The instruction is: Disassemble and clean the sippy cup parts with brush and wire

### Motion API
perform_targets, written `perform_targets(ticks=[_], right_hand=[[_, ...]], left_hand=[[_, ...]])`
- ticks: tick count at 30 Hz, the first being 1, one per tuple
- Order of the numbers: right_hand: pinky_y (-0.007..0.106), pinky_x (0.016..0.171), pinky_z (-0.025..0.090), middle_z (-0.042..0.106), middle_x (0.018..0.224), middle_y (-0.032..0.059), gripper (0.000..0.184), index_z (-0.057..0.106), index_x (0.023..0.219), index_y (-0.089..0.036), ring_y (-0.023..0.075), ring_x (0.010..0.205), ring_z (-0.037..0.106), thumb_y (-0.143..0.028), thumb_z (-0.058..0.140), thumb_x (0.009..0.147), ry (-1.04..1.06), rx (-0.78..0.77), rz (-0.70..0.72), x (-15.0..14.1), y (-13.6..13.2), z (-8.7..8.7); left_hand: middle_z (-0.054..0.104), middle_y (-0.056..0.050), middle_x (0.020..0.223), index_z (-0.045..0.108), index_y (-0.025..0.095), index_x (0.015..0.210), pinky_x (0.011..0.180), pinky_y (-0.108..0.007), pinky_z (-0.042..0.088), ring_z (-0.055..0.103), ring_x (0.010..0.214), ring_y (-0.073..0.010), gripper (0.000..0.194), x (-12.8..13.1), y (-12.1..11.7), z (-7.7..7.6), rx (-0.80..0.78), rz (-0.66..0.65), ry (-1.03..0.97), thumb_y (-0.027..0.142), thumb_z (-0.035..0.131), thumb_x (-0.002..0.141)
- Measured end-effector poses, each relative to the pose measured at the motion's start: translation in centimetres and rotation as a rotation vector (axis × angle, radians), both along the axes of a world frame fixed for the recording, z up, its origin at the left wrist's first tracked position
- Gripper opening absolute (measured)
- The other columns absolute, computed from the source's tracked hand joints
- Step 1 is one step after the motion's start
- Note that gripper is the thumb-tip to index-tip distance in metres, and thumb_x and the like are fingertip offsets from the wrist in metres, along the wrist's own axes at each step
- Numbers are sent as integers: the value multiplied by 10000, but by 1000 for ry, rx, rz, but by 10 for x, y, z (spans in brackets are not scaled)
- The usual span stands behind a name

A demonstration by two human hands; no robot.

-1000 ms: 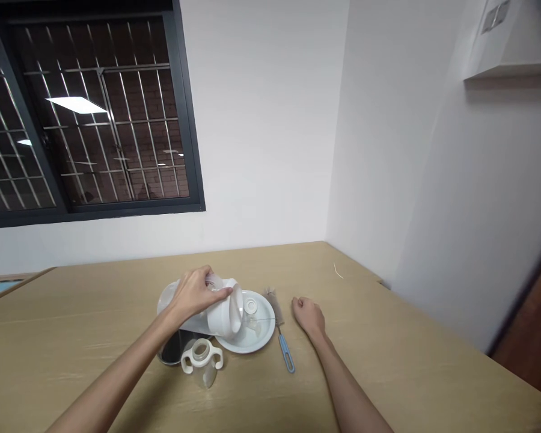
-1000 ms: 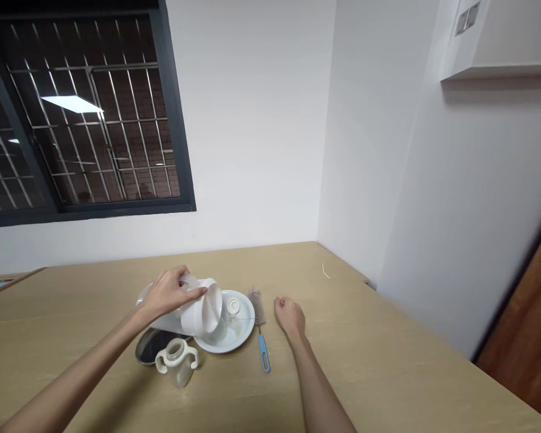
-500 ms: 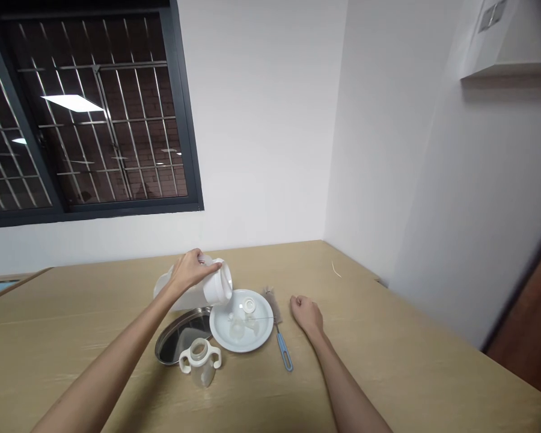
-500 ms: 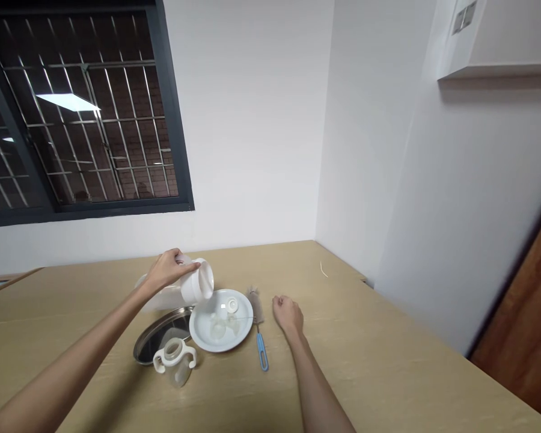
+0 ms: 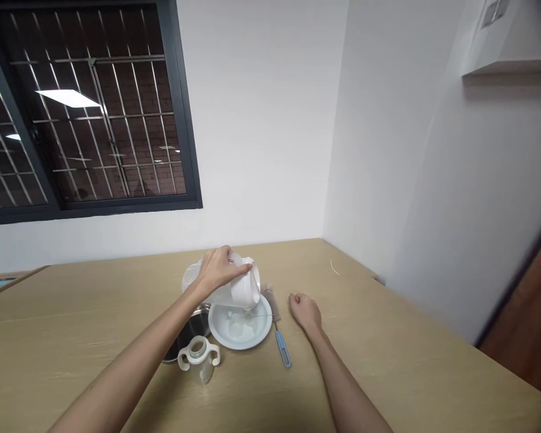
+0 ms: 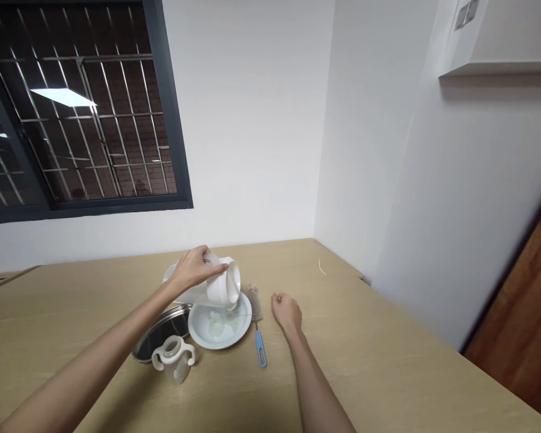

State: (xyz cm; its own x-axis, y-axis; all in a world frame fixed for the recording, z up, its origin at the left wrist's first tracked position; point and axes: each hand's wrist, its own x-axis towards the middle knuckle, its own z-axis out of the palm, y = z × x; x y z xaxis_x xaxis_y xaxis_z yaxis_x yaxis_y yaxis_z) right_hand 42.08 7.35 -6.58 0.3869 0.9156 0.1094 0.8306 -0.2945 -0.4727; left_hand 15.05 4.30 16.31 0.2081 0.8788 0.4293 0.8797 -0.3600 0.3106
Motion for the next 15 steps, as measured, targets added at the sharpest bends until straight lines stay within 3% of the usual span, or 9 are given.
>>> perform_targets(ticks=[4,9,15], right_hand=[[378,820,557,669,1086,64,258,640,1097,-167,178,918,657,-378,560,972,0,6,-3,-1,0,0],[378,820,558,668,1094,65,257,639,1103,-168,178,920,657,-374,562,972,9,13,-5,-1,-1,0],[377,819,558,670,1085,64,257,641,1095,-167,176,917,657,-377,560,972,9,10,0,-1,-1,2]], left_hand=[[654,-19,704,591,215,787,549,-284,299,609,685,-216,485,2,-21,-4,2,-62,9,685,645,681],[640,-4,693,547,219,747,553,-279,297,599,671,-204,464,-12,-40,-11,25,-128,27,664,659,682],[636,-9,684,541,222,744,555,-281,294,596,674,-212,456,-41,-39,-12,-12,-43,41,663,646,689]])
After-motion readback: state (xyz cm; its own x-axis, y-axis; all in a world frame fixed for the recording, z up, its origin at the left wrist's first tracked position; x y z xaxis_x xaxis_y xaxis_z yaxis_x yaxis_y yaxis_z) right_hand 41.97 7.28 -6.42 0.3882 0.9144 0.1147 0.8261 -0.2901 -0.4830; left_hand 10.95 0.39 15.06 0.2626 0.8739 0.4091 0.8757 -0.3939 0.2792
